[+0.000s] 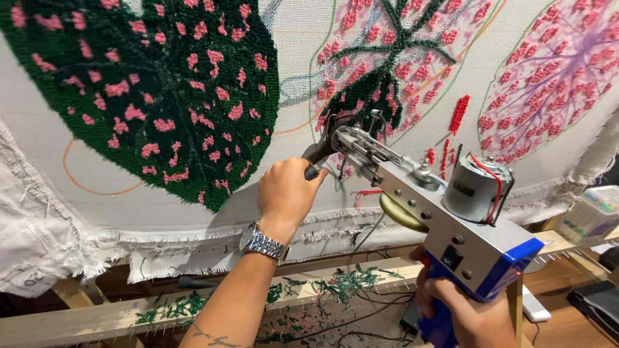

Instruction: The person is using an electric tufting gun to create a leaf pattern on a rug canvas.

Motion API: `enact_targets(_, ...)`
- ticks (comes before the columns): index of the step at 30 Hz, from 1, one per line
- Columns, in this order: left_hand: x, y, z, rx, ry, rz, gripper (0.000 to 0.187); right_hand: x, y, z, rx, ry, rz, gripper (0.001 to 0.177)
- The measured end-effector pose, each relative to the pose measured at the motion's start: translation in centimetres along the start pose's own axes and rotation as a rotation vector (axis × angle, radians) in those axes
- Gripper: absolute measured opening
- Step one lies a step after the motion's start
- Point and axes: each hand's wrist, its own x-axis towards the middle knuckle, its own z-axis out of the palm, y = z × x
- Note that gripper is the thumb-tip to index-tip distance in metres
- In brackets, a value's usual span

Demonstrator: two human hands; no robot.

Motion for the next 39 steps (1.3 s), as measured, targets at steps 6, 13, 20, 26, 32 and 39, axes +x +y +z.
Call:
enact_targets(6, -2.0, 1.2, 0.6, -0.119, 0.081, 0.009, 0.036, 0.5, 0.4, -6.4, -0.083, -0.065, 0.126, 0.045)
enact_targets(13, -3.4, 3.9, 8.7, -1.126, -0.464, -0.123, 0.024, 1.1, -4.4, -15.6, -0.187, -0.172, 0.138, 0.058)
enact_targets(20, -3.4, 7.2, 6.6, -1.352, -0.868, 0.01, 0.044, 1.1, -5.0, -22.5, -0.004, -0.254, 0.349, 0.08)
enact_targets(26, -4.4, 7.1, 7.0, -1.295, -0.881, -0.036, 0.037, 0.8, -5.4, -21.2, 0.045, -0.281, 0.358, 0.092)
enact_targets(32, -5.2, 6.2, 8.7, -1.207, -0.834, -0.125, 0.03, 0.9, -7.3, -16.1, -0.008, -0.209, 0.343, 0.077)
enact_targets(39, -5.4, 7.1, 6.2, -1.149, -0.739, -0.194, 0.029, 1.7, -6.3, -15.8, 0.075, -0.133, 0.417, 0.066)
